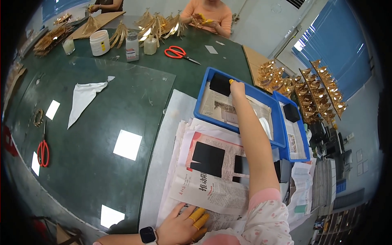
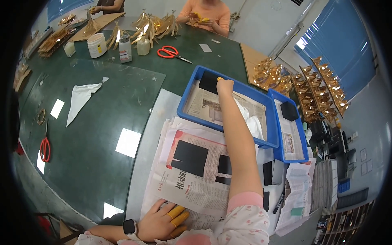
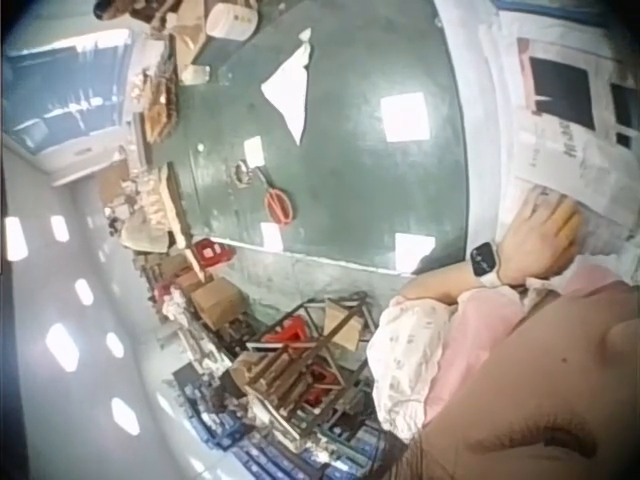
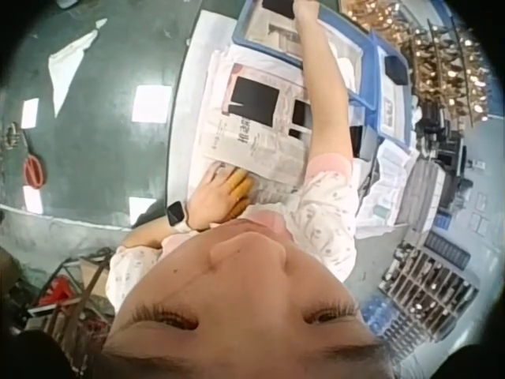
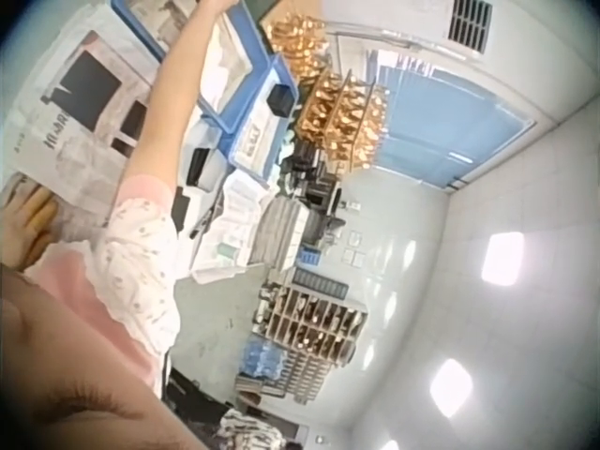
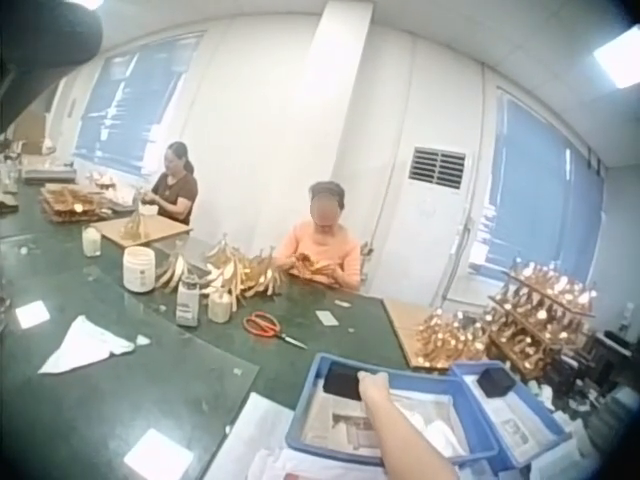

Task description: The person inspects small, black rectangular metal parts on a workbench by hand, checking for defects and sorting them into plastic trays while wearing protective finger cots.

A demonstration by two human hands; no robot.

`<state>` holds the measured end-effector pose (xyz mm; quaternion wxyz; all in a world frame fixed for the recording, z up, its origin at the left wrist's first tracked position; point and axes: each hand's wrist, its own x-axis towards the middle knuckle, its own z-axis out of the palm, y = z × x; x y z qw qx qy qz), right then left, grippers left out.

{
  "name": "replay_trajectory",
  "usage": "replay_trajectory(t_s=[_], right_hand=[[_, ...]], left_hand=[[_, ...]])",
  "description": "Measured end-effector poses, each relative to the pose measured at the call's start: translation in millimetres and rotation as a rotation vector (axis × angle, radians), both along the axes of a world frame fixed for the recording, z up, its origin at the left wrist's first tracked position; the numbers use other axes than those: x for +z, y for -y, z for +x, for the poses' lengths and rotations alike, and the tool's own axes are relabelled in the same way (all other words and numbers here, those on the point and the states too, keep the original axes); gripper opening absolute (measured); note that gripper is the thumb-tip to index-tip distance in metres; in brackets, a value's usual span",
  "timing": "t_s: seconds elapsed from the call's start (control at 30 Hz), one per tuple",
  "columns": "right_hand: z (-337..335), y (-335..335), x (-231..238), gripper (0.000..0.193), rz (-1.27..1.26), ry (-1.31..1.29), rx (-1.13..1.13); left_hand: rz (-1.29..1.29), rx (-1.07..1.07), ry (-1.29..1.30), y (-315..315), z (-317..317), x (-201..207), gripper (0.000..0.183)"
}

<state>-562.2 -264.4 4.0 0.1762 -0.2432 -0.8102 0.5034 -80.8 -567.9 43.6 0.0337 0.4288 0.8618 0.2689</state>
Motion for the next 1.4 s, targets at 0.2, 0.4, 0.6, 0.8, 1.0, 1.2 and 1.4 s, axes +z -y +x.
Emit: replay_trajectory(t_s=[0.2, 0.4, 0.6, 0.8, 1.0, 1.2, 1.4], right_hand=[[107, 5, 82, 0.052, -0.103, -0.151, 0.382], [357, -4, 171, 0.080, 0.522, 0.140, 1.010], [492, -18, 144, 0.099, 0.681, 0.174, 0.922], [511, -24, 91, 0.044, 1.030, -0.030, 0.735], [529, -45, 106, 0.027, 0.613, 0.070, 0.350], [569, -178, 100, 0.021, 0.465, -0.215, -0.202], [671, -338, 87, 0.033, -0.652, -0.385, -0.766]], left_hand=[[-0.042, -0.035, -0.018, 5, 9, -16, 0.041], [-0.006, 0.044, -0.114, 2, 7, -5, 0.037], [0.026, 0.042, -0.136, -10, 17, 2, 0.034], [0.115, 0.074, -0.175, -10, 31, 3, 0.032], [0.173, 0.050, -0.265, -8, 33, 6, 0.036], [0.358, 0.137, -0.248, -16, 43, 22, 0.049], [0.347, 0.077, -0.219, -22, 51, 18, 0.044]])
